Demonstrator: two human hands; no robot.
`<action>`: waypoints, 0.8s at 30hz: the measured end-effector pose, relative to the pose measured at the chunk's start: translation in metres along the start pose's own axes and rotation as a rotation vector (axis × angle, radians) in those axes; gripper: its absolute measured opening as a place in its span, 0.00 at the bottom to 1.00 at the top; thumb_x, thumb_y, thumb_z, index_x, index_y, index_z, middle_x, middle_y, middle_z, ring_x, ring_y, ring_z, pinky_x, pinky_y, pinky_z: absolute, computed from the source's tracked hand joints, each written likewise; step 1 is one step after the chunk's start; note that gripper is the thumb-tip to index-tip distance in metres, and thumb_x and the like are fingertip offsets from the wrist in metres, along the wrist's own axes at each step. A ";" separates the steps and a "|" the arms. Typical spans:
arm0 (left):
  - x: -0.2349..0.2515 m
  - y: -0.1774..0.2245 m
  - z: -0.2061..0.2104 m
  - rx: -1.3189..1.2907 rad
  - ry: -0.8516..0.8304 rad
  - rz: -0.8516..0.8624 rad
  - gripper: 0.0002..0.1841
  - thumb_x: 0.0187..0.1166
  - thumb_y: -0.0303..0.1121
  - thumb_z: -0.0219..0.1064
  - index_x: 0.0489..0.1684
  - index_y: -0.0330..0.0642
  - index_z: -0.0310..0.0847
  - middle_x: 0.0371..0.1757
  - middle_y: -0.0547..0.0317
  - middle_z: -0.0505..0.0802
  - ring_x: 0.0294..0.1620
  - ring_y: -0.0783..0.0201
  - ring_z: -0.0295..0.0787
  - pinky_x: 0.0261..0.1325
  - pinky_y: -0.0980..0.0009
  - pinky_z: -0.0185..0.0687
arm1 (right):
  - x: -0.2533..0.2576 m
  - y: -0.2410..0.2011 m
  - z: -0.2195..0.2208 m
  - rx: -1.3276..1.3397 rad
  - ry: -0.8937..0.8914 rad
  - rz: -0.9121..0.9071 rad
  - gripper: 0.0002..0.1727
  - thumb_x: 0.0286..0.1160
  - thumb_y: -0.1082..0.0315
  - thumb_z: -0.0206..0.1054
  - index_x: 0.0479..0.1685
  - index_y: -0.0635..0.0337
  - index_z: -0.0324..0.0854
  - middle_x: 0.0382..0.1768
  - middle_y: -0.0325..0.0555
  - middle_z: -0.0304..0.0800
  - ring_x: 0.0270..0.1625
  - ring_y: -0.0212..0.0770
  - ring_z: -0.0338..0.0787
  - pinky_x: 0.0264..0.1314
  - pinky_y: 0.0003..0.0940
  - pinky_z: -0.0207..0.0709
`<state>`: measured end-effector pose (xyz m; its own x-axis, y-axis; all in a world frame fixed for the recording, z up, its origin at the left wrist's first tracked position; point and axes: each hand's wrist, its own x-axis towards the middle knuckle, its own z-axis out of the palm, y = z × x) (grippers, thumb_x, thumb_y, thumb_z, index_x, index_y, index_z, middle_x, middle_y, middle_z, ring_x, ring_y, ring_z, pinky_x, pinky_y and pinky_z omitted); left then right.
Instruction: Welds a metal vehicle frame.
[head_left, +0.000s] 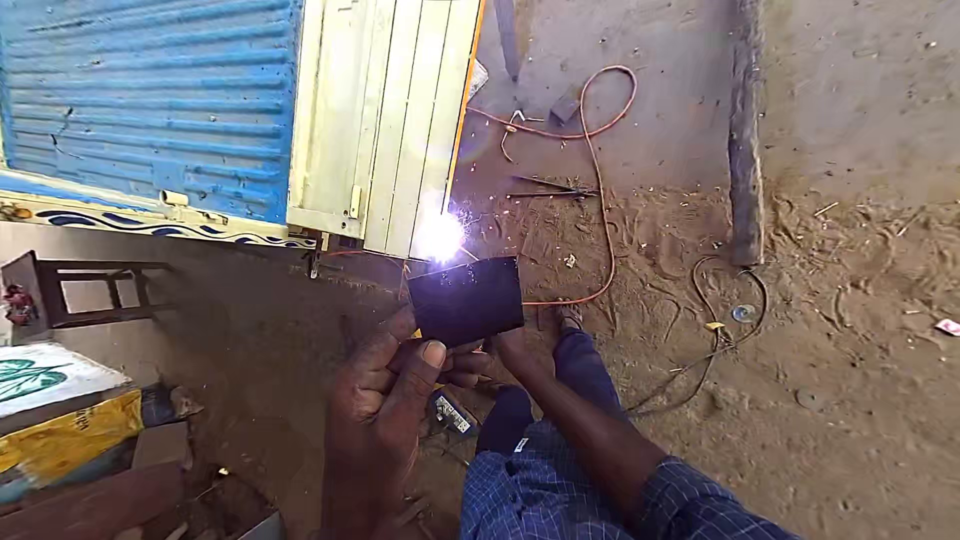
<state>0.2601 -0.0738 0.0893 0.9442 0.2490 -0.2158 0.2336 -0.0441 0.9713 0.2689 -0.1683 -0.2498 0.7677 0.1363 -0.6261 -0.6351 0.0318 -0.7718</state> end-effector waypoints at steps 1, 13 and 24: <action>0.000 0.000 0.000 -0.007 -0.001 -0.001 0.18 0.89 0.28 0.57 0.75 0.35 0.75 0.51 0.33 0.94 0.43 0.40 0.97 0.49 0.49 0.97 | 0.000 -0.001 0.000 -0.026 -0.004 0.008 0.52 0.63 0.41 0.80 0.84 0.53 0.57 0.46 0.48 0.89 0.43 0.43 0.91 0.48 0.49 0.87; -0.001 -0.002 0.001 -0.024 0.018 0.002 0.18 0.89 0.29 0.59 0.74 0.36 0.77 0.50 0.34 0.94 0.43 0.41 0.97 0.50 0.49 0.97 | -0.010 0.000 -0.002 0.000 -0.054 -0.018 0.51 0.66 0.44 0.79 0.86 0.54 0.55 0.49 0.50 0.88 0.45 0.43 0.91 0.47 0.47 0.88; -0.002 -0.002 0.000 -0.030 0.019 0.012 0.17 0.88 0.28 0.60 0.73 0.36 0.77 0.50 0.35 0.94 0.43 0.41 0.97 0.49 0.49 0.97 | -0.016 -0.009 -0.004 0.020 -0.076 0.057 0.54 0.66 0.46 0.79 0.91 0.49 0.50 0.65 0.49 0.85 0.60 0.43 0.88 0.63 0.49 0.85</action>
<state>0.2579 -0.0746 0.0874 0.9423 0.2670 -0.2020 0.2147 -0.0186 0.9765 0.2630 -0.1745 -0.2330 0.7222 0.2134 -0.6580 -0.6796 0.0420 -0.7324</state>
